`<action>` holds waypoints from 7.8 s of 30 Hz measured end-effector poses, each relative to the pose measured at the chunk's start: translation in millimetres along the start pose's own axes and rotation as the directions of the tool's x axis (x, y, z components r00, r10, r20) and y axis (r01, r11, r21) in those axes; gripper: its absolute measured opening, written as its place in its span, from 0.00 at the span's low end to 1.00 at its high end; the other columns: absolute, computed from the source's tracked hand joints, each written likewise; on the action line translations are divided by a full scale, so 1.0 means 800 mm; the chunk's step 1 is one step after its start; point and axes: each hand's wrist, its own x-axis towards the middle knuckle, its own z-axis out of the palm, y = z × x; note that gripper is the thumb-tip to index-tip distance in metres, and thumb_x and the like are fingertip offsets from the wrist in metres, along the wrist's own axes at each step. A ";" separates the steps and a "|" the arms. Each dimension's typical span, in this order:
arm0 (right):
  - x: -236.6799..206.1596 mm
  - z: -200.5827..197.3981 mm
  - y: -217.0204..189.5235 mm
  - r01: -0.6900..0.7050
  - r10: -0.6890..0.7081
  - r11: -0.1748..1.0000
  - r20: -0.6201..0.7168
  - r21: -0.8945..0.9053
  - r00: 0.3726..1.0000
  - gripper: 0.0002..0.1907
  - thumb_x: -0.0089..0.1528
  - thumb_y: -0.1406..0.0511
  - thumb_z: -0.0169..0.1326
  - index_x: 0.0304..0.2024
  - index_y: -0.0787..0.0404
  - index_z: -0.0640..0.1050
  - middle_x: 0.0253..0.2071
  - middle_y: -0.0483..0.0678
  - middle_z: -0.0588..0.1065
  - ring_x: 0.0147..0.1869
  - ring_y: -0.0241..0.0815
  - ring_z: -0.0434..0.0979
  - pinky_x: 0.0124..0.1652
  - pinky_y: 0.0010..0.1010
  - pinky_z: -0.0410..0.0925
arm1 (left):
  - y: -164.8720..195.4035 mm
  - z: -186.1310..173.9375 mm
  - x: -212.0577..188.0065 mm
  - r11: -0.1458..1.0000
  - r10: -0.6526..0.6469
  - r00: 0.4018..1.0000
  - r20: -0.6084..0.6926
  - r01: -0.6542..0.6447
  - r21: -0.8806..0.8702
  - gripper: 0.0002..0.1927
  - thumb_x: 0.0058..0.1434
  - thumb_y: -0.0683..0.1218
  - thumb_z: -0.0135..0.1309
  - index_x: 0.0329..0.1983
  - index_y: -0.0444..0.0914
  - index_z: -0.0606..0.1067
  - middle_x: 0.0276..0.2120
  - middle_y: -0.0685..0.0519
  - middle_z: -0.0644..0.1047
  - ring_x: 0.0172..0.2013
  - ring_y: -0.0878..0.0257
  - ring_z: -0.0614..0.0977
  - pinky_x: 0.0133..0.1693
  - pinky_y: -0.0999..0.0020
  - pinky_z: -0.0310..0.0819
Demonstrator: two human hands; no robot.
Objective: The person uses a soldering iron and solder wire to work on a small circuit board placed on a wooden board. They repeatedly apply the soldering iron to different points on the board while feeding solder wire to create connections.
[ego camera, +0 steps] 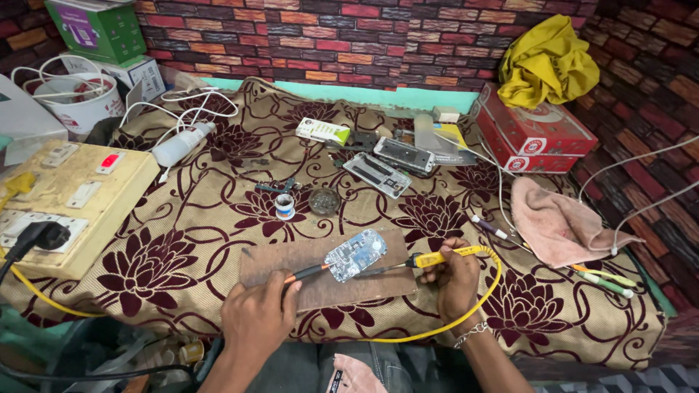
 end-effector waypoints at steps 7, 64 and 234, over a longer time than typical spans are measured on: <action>0.002 -0.003 0.003 -0.047 0.047 0.999 -0.004 0.000 0.999 0.08 0.64 0.67 0.46 0.45 0.63 0.67 0.24 0.52 0.73 0.21 0.38 0.69 0.24 0.31 0.68 | 0.002 -0.002 0.001 1.000 0.012 1.000 -0.020 -0.012 -0.001 0.07 0.61 0.50 0.58 0.35 0.42 0.78 0.12 0.55 0.76 0.12 0.63 0.76 0.24 0.64 0.62; -0.006 0.006 -0.003 -0.066 0.066 0.996 0.004 -0.054 0.998 0.12 0.66 0.60 0.50 0.36 0.63 0.71 0.21 0.49 0.73 0.20 0.37 0.69 0.24 0.30 0.69 | 0.001 -0.004 -0.001 0.999 0.046 0.998 -0.031 -0.045 0.017 0.08 0.60 0.51 0.59 0.35 0.42 0.77 0.12 0.55 0.76 0.14 0.62 0.77 0.25 0.64 0.63; -0.009 0.002 0.002 0.075 -0.029 0.965 0.180 -0.251 0.983 0.22 0.72 0.54 0.43 0.33 0.64 0.73 0.26 0.48 0.76 0.23 0.34 0.71 0.26 0.24 0.69 | 0.000 0.002 -0.005 0.999 0.012 1.000 0.015 -0.013 0.046 0.09 0.59 0.51 0.60 0.32 0.42 0.77 0.11 0.55 0.75 0.12 0.61 0.75 0.23 0.62 0.62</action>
